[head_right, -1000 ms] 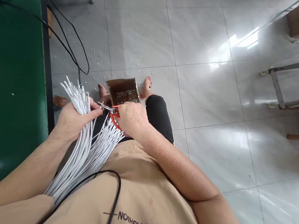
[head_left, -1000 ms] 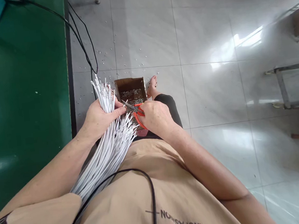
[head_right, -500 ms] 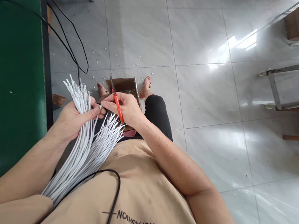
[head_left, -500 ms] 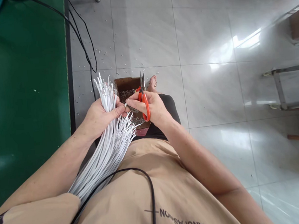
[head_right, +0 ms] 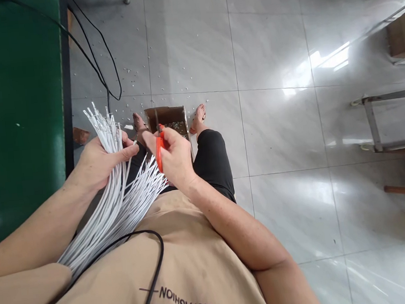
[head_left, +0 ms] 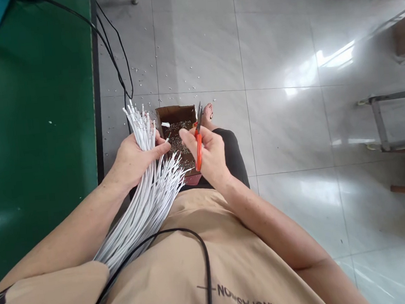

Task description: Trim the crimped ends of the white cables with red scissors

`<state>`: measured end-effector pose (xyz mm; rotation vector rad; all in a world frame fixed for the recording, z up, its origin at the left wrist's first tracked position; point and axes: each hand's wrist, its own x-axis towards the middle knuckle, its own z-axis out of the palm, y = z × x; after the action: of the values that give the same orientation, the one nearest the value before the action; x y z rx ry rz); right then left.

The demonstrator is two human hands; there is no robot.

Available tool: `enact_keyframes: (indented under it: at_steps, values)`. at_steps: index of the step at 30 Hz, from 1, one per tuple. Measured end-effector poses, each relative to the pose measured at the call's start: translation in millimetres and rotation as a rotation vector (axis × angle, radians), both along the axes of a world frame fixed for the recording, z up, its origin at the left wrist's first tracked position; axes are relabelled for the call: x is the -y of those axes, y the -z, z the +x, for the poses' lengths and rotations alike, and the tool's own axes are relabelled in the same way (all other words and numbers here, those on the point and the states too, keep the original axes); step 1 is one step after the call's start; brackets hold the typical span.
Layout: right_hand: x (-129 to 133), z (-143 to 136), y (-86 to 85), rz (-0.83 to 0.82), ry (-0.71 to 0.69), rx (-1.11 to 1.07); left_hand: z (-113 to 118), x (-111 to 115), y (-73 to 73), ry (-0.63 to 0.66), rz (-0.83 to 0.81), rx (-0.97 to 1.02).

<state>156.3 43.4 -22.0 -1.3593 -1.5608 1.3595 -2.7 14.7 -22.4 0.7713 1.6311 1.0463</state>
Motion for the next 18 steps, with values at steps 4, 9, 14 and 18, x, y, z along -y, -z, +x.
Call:
enact_keyframes:
  at_steps: [4, 9, 14, 18]
  values:
    - [-5.1, 12.4, 15.5, 0.287, -0.144, 0.415, 0.1, 0.2, 0.6, 0.005, 0.004, 0.061]
    - [-2.5, 19.5, 25.8, 0.550, -0.276, 0.775, -0.2, 0.3, 0.5, 0.033, -0.001, 0.078]
    - [-3.8, 19.7, 26.2, 0.634, -0.298, 0.925, -0.1, 0.7, -0.3, 0.050, -0.023, 0.088]
    - [-6.4, 21.7, 26.0, 0.671, -0.303, 0.962, 0.0, 1.1, -1.2, 0.041, -0.037, 0.109]
